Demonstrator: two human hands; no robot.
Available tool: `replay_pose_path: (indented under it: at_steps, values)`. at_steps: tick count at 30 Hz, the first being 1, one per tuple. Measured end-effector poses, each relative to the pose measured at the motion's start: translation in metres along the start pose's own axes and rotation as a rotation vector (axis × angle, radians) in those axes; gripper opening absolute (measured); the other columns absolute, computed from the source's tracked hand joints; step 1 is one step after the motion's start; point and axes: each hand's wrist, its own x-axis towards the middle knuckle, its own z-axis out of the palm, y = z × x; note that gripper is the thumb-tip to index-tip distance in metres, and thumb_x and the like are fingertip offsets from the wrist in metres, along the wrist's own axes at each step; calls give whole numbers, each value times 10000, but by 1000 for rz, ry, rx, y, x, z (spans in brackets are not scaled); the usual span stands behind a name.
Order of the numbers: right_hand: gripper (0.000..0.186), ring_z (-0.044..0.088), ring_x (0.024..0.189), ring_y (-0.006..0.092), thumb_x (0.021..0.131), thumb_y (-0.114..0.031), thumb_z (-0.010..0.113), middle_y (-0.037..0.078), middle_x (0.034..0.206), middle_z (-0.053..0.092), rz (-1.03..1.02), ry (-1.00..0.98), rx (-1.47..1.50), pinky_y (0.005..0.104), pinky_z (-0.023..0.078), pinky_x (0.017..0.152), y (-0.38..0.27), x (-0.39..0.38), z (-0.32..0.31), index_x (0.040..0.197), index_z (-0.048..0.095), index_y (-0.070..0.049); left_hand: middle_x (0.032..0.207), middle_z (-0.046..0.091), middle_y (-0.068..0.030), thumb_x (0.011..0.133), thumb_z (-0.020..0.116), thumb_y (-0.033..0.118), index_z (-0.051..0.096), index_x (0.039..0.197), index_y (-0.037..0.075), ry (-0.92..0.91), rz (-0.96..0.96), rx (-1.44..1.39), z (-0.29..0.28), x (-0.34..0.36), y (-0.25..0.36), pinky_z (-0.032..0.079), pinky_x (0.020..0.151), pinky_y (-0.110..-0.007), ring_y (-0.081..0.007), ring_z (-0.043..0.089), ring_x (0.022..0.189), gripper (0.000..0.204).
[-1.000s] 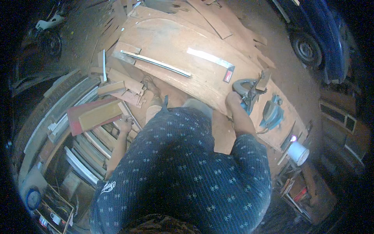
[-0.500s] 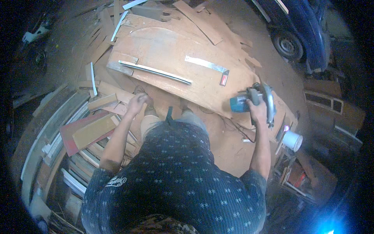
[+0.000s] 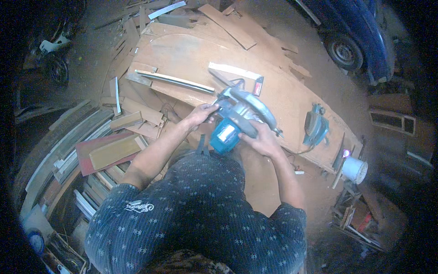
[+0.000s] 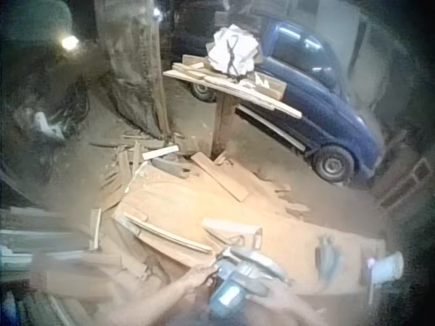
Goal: The person uses a circular saw to cut a long wooden plank into smaller pieces on a workbench. They repeatedly position the wood, cut it, and then move the cut pieces aside to continue the process.
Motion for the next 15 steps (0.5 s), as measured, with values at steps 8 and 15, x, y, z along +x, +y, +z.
replay_pose_path:
  at_steps: [8,15]
  values:
    - [301,661,825,218,843,-187,771,149,870,691,-136,30,-37,380,520,771,95,32,29,1039,671,18,784,608,-39,884,765,438,514,1097,16,284,79,-23,14,14,-38,439,429,-218,-73,518,522,535]
    - [315,693,917,373,782,-217,775,203,948,715,-195,23,-101,431,533,819,115,49,35,1035,717,-38,844,621,-73,875,767,374,522,1095,8,346,72,-44,5,18,-52,486,462,-259,-108,558,532,492]
